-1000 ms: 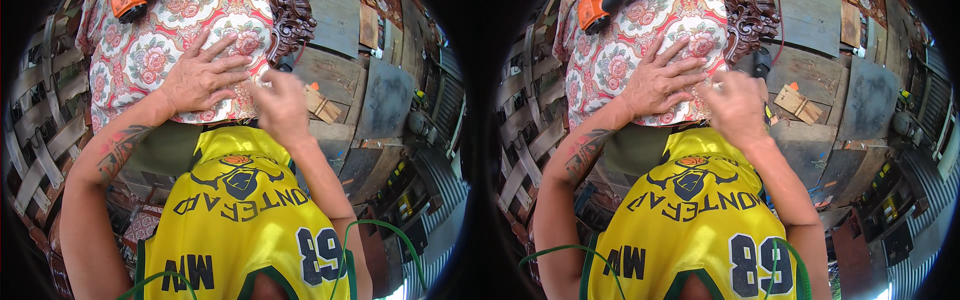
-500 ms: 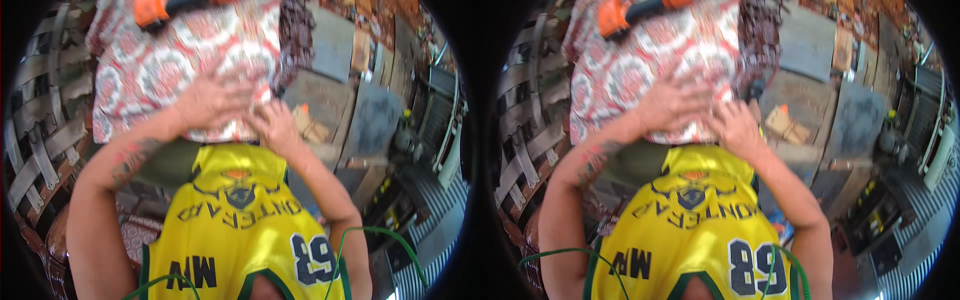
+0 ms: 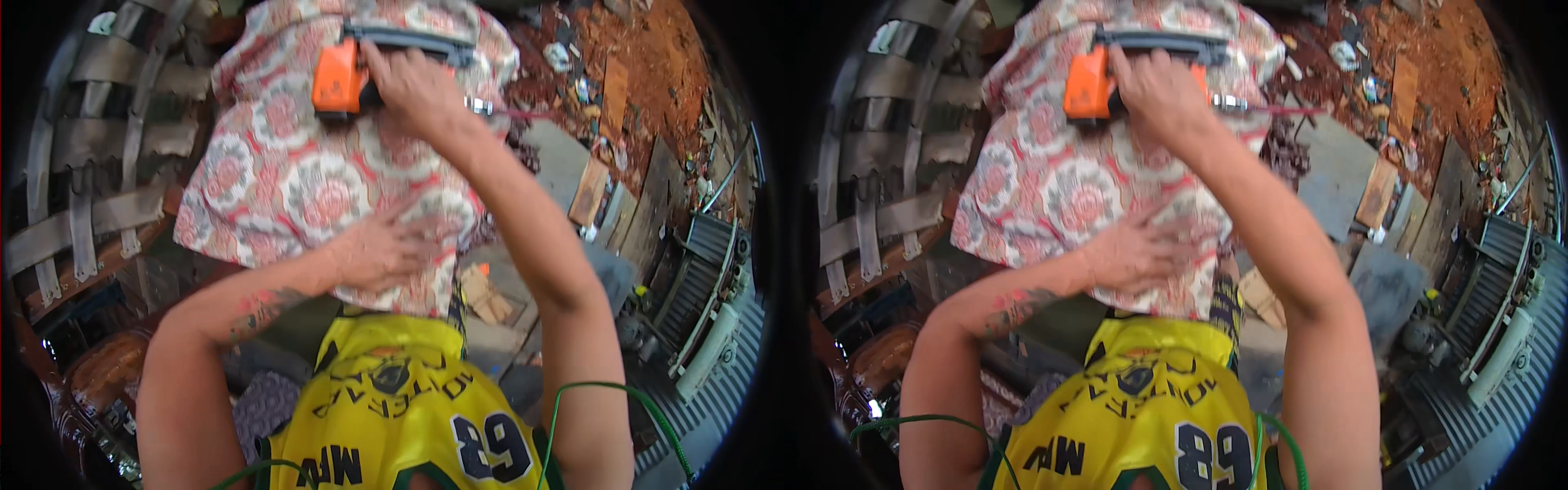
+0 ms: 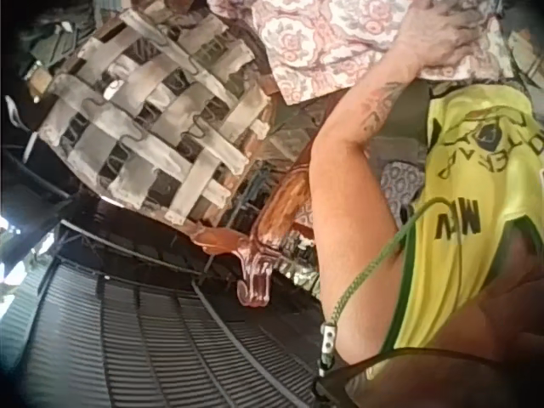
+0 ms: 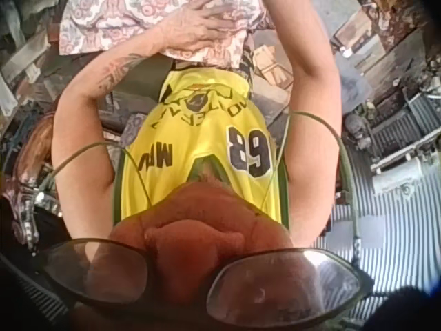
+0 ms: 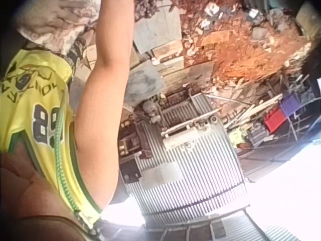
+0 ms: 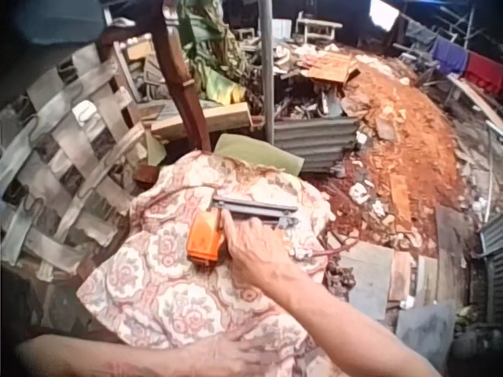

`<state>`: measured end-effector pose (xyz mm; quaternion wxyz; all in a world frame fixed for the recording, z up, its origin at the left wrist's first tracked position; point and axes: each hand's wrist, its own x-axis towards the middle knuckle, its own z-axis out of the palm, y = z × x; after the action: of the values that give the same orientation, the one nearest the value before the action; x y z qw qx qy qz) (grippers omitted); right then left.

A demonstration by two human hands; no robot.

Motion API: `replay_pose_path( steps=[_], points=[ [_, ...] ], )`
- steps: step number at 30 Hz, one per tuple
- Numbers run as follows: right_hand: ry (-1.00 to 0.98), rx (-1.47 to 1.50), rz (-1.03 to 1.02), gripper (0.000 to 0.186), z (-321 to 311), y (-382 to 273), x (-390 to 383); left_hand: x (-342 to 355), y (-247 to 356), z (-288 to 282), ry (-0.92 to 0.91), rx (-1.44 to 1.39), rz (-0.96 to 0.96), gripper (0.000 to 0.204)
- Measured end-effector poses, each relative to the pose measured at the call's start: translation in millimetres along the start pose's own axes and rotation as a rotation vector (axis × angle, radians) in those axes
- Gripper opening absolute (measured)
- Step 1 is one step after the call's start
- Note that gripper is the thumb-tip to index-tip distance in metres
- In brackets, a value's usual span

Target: Attaching floral fabric to a carved wooden chair frame using a pneumatic staple gun.

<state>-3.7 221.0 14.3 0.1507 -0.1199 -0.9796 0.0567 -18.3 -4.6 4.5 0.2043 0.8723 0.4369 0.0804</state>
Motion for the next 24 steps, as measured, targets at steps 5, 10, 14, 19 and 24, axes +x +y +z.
replay_pose_path(
  steps=[5, 10, 14, 19, 24],
  points=[
    [-0.308, -0.081, -0.055, 0.076, -37.4, 8.4, 5.1, 1.6, 1.9, 6.0, -0.037, -0.027, -0.050, 0.039],
    [-0.564, 0.076, 0.204, 0.028, -125.9, 14.6, -14.2, -0.1, -0.6, 9.9, -0.007, -0.036, -0.025, 0.038],
    [-0.756, 0.306, 0.469, 0.048, -201.1, 8.7, -95.0, -4.2, -0.8, 15.3, 0.034, -0.021, -0.002, 0.037],
    [-0.406, 1.073, 1.012, 0.051, -217.3, -66.4, -211.7, -6.3, -2.5, 19.7, 0.026, -0.077, -0.018, 0.034],
    [-0.588, 1.046, 1.194, 0.036, -184.7, -107.9, -247.5, -6.7, -2.1, 20.6, 0.055, -0.008, 0.002, 0.035]
  ],
)
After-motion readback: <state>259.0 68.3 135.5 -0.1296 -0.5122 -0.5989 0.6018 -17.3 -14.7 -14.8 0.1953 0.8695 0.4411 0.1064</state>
